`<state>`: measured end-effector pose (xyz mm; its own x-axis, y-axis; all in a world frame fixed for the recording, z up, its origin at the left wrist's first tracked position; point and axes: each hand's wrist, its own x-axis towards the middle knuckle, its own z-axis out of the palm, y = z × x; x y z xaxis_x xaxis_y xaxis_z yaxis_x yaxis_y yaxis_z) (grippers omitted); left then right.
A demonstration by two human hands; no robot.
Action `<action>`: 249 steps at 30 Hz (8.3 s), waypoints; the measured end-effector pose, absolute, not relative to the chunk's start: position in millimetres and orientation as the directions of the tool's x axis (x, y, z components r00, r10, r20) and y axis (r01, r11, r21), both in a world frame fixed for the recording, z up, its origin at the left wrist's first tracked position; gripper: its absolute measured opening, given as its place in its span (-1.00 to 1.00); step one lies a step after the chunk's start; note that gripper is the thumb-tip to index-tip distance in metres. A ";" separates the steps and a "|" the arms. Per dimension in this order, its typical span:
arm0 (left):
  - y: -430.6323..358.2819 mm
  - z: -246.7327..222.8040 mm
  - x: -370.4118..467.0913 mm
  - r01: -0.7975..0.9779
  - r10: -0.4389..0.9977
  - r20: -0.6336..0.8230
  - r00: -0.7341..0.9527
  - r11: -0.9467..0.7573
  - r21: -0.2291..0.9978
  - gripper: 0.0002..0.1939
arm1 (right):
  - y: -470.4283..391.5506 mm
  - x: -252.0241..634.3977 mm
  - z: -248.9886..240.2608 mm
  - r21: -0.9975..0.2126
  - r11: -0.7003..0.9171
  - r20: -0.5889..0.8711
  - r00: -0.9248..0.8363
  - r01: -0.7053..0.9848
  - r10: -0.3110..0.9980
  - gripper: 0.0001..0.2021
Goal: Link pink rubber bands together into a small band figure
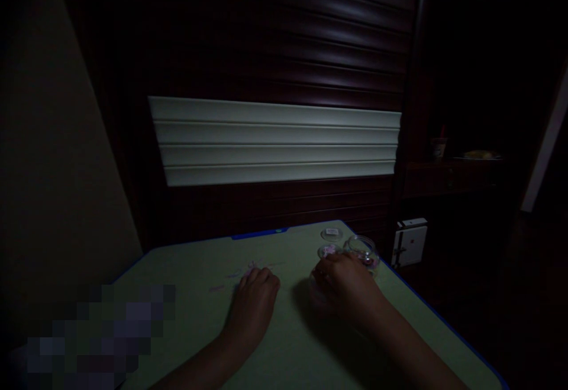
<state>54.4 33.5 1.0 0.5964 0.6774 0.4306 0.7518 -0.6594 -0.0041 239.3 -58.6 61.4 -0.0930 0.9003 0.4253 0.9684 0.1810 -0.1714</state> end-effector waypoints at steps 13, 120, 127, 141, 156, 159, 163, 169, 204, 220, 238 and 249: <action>31.7 2.3 58.6 0.714 0.639 0.474 0.606 -0.699 0.030 -0.76 | -60.2 235.4 65.3 -0.147 0.210 0.457 -0.122 0.967 0.881 -0.84; 33.0 5.4 -18.6 0.703 0.621 0.505 0.600 -0.710 0.037 -0.77 | -60.0 233.8 58.6 -0.082 0.373 0.517 -0.280 0.924 0.809 -0.76; 33.2 7.0 -23.7 0.738 0.659 0.462 0.593 -0.675 0.017 -0.75 | -53.3 213.2 74.0 -0.085 0.405 0.530 -0.303 0.910 0.792 -0.77; 55.4 -6.4 -34.9 0.752 0.674 0.469 0.570 -0.658 0.031 -0.77 | -9.2 129.1 42.8 -0.323 0.397 0.498 -0.203 0.859 0.843 -0.72; 58.4 -8.5 -30.9 0.732 0.652 0.462 0.601 -0.681 0.008 -0.77 | -10.0 133.0 20.2 -0.348 0.344 0.475 -0.152 0.872 0.867 -0.71; 57.7 -8.3 -31.6 0.732 0.652 0.460 0.603 -0.681 0.006 -0.77 | -10.3 131.5 19.4 -0.345 0.340 0.476 -0.149 0.875 0.867 -0.72; 56.5 -5.8 -32.3 0.736 0.663 0.459 0.592 -0.677 0.029 -0.77 | -10.3 131.0 18.7 -0.341 0.321 0.468 -0.137 0.884 0.873 -0.73; 53.4 -1.8 -31.4 0.761 0.678 0.465 0.569 -0.649 0.015 -0.76 | -12.1 129.5 18.8 -0.324 0.299 0.451 -0.131 0.898 0.883 -0.77; 35.7 8.6 -29.5 0.730 0.706 0.538 0.461 -0.646 0.224 -0.76 | -25.2 130.5 24.8 -0.287 0.269 0.450 -0.119 0.919 0.885 -0.82; 31.7 9.8 -26.8 0.680 0.668 0.545 0.506 -0.698 0.223 -0.78 | -23.5 132.5 23.0 -0.330 0.288 0.473 -0.107 0.899 0.875 -0.73; 30.8 6.8 -26.5 0.607 0.525 0.632 0.571 -0.787 0.105 -0.83 | -24.5 132.8 27.3 -0.289 0.295 0.482 -0.128 0.911 0.867 -0.79; 30.3 8.3 -26.1 0.608 0.533 0.619 0.577 -0.786 0.111 -0.83 | -24.4 132.3 29.4 -0.187 0.271 0.481 -0.152 0.944 0.863 -0.81</action>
<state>-26.1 30.3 8.3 0.5768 0.5333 0.6188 0.6080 -0.7862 0.1109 132.3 -24.4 29.4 -0.1522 0.8633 0.4812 0.9442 0.2709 -0.1872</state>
